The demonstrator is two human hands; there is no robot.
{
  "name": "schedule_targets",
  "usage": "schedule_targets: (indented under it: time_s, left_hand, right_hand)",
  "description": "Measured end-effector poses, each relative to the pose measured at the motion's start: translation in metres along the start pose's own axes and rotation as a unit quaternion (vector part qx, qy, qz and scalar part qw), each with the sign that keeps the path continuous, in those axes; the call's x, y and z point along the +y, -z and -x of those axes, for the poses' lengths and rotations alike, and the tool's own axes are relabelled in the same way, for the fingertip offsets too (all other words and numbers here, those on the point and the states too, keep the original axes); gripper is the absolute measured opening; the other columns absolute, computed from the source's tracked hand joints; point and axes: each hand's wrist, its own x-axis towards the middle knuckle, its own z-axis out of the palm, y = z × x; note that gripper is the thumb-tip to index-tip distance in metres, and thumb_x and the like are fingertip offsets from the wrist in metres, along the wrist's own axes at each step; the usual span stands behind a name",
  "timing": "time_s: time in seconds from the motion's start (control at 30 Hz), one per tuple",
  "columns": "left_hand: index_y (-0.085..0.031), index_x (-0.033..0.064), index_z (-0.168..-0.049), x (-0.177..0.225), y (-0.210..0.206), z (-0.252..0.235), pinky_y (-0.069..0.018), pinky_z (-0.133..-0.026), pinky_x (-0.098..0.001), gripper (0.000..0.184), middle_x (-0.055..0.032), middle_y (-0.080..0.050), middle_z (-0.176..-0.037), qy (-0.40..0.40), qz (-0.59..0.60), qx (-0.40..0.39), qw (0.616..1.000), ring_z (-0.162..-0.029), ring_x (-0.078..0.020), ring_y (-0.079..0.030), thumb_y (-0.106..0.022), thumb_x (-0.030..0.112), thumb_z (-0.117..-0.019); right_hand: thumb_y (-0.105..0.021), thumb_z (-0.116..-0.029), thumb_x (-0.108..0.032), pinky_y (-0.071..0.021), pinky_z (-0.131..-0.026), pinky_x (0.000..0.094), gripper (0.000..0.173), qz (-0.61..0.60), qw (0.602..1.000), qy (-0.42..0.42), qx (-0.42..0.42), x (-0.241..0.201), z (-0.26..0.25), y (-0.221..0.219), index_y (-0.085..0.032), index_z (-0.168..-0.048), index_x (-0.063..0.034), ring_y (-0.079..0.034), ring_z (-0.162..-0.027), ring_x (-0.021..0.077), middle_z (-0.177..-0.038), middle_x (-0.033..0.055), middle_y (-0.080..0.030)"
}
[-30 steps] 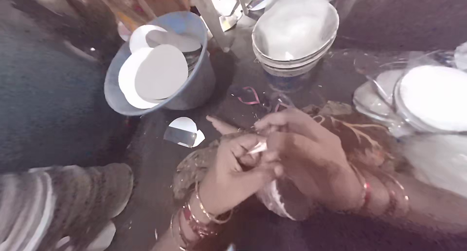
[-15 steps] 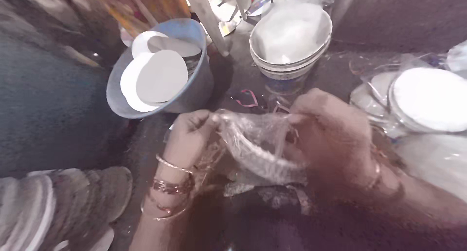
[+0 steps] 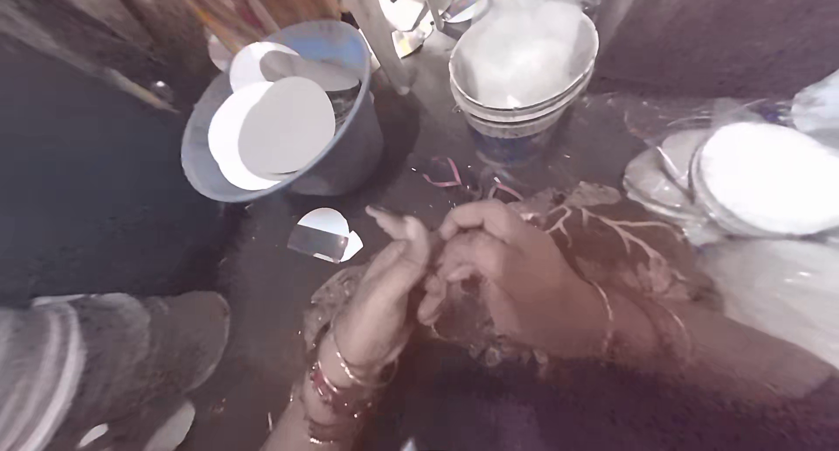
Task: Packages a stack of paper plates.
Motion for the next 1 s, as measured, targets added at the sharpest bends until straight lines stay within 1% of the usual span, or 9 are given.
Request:
schedule_targets:
  time_s: [0.13,0.2,0.27,0.43,0.57,0.73,0.9,0.97,1.0]
  left_hand:
    - [-0.068,0.0179,-0.087,0.002,0.0,-0.002,-0.0442,-0.056,-0.0082,0.013,0.0199,-0.06,-0.073,-0.07,-0.205,-0.016,0.976,-0.063,0.0117,-0.053,-0.065,0.024,-0.0987]
    - [-0.07,0.0066,-0.09,0.0,-0.007,-0.004,-0.0485,-0.059,-0.0076,0.009,0.0148,-0.065,-0.076,-0.115,-0.301,0.047,0.946,-0.066,0.0119,-0.057,-0.062,0.008,-0.0952]
    - [-0.072,-0.0002,-0.089,-0.009,-0.014,-0.008,-0.0509,-0.064,-0.0081,0.013,0.0078,-0.069,-0.078,-0.18,-0.391,0.114,0.895,-0.07,0.0112,-0.059,-0.061,0.006,-0.0925]
    - [-0.073,-0.0026,-0.086,-0.038,-0.024,-0.028,-0.0544,-0.072,-0.0186,0.024,-0.0109,-0.072,-0.076,-0.37,-0.607,0.238,0.662,-0.072,-0.0092,-0.068,-0.061,0.016,-0.0959]
    - [-0.075,-0.0018,-0.089,-0.048,-0.017,-0.038,-0.0515,-0.064,-0.0269,0.016,-0.0107,-0.063,-0.066,-0.438,-0.68,0.268,0.524,-0.06,-0.0196,-0.06,-0.064,0.008,-0.0942]
    - [-0.075,-0.0009,-0.09,-0.056,0.0,-0.046,-0.0513,-0.062,-0.0317,0.014,-0.0093,-0.059,-0.061,-0.492,-0.678,0.249,0.486,-0.058,-0.022,-0.059,-0.064,0.006,-0.0942]
    - [-0.073,-0.0015,-0.089,-0.064,0.01,-0.047,-0.0521,-0.061,-0.0345,0.017,-0.0089,-0.059,-0.061,-0.517,-0.679,0.204,0.48,-0.056,-0.023,-0.059,-0.062,0.009,-0.0977]
    - [-0.073,-0.0008,-0.083,-0.06,0.009,-0.052,-0.0523,-0.056,-0.0337,0.023,-0.0105,-0.064,-0.061,-0.484,-0.69,0.208,0.497,-0.055,-0.0225,-0.063,-0.061,0.014,-0.0955]
    - [-0.074,0.0008,-0.08,-0.056,0.008,-0.053,-0.0539,-0.056,-0.0328,0.025,-0.0105,-0.069,-0.064,-0.449,-0.687,0.207,0.533,-0.057,-0.0203,-0.067,-0.061,0.018,-0.0936]
  right_hand:
    - [-0.055,-0.096,-0.003,-0.055,-0.08,0.019,0.012,0.059,0.996,-0.022,0.063,0.0,-0.001,0.005,-0.067,-0.094,-0.0015,-0.069,-0.089,0.0115,-0.089,0.0101,-0.071]
    - [-0.054,-0.097,-0.003,-0.0548,-0.074,0.0203,0.013,0.07,0.995,-0.041,0.06,0.001,-0.003,0.009,-0.066,-0.094,-0.0018,-0.067,-0.081,0.0109,-0.085,0.0088,-0.069]
    - [-0.055,-0.0958,-0.003,-0.055,-0.072,0.0191,0.012,0.065,0.993,-0.076,0.07,0.001,-0.004,0.008,-0.067,-0.094,-0.0014,-0.066,-0.078,0.0091,-0.083,0.0077,-0.069]
    - [-0.055,-0.097,-0.008,-0.0508,-0.06,0.0175,0.011,0.07,0.984,-0.151,0.06,0.009,-0.009,0.015,-0.066,-0.096,-0.0046,-0.06,-0.065,0.0044,-0.075,0.0014,-0.063]
    - [-0.054,-0.0986,-0.01,-0.0506,-0.057,0.0265,0.013,0.053,0.975,-0.213,0.03,0.021,-0.011,0.019,-0.066,-0.099,-0.0057,-0.058,-0.062,0.0088,-0.073,0.0011,-0.061]
    - [-0.059,-0.1006,-0.011,-0.0488,-0.059,0.0222,0.011,-0.051,0.944,-0.32,-0.067,0.032,-0.021,0.03,-0.07,-0.098,-0.0082,-0.056,-0.061,0.0028,-0.072,-0.0021,-0.062]
    - [-0.062,-0.0994,-0.01,-0.0512,-0.063,0.0354,0.013,-0.006,0.928,-0.349,-0.129,0.031,-0.024,0.031,-0.074,-0.095,-0.0092,-0.061,-0.067,0.0119,-0.076,0.0022,-0.066]
    - [-0.058,-0.1012,-0.01,-0.0527,-0.067,0.0385,0.017,-0.008,0.933,-0.337,-0.125,0.034,-0.022,0.03,-0.075,-0.101,-0.0067,-0.064,-0.071,0.0155,-0.081,0.0059,-0.069]
    - [-0.056,-0.1027,-0.011,-0.0537,-0.068,0.0356,0.02,-0.027,0.939,-0.324,-0.115,0.037,-0.019,0.03,-0.075,-0.108,-0.006,-0.064,-0.072,0.0137,-0.084,0.006,-0.07]
